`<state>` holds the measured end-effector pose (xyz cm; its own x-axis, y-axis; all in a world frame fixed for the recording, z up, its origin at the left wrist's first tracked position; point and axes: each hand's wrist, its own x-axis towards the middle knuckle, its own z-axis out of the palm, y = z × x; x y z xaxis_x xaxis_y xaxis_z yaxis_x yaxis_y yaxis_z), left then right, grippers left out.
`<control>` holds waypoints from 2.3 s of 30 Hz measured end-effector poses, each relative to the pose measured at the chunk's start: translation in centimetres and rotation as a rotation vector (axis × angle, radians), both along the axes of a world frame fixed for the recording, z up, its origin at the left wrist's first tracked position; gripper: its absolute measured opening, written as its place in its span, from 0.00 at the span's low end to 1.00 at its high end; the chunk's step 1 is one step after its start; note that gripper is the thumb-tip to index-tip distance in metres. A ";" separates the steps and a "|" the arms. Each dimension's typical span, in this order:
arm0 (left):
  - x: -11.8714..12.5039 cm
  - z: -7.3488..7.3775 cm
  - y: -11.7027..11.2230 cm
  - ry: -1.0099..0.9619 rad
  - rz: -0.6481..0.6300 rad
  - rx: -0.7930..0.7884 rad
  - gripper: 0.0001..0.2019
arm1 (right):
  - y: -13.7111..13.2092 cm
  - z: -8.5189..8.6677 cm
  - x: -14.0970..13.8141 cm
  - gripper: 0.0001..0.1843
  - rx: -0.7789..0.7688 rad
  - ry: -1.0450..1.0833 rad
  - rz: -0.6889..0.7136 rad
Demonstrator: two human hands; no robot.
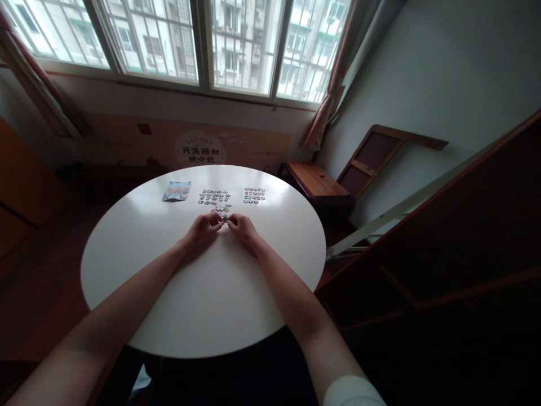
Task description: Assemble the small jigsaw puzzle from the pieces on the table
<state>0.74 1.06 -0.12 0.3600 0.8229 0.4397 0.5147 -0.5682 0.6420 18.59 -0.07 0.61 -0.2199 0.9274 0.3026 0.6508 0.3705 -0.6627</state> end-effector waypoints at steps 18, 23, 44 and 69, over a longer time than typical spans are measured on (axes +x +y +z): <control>0.1 0.1 -0.1 -0.005 -0.004 -0.006 0.11 | 0.1 -0.1 0.0 0.09 0.004 -0.011 -0.002; 0.0 0.0 -0.1 -0.005 -0.002 0.001 0.11 | 0.1 -0.1 0.0 0.09 0.009 -0.003 -0.002; 0.0 0.1 -0.1 -0.012 -0.011 -0.010 0.11 | 0.0 0.0 0.0 0.08 0.004 0.002 -0.003; 0.0 0.1 -0.1 -0.005 -0.013 -0.004 0.10 | 0.1 -0.1 0.0 0.08 -0.016 0.009 0.005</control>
<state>0.72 1.00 -0.02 0.3682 0.8203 0.4377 0.5045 -0.5717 0.6470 18.58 0.05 0.52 -0.2220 0.9311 0.2895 0.6428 0.3630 -0.6745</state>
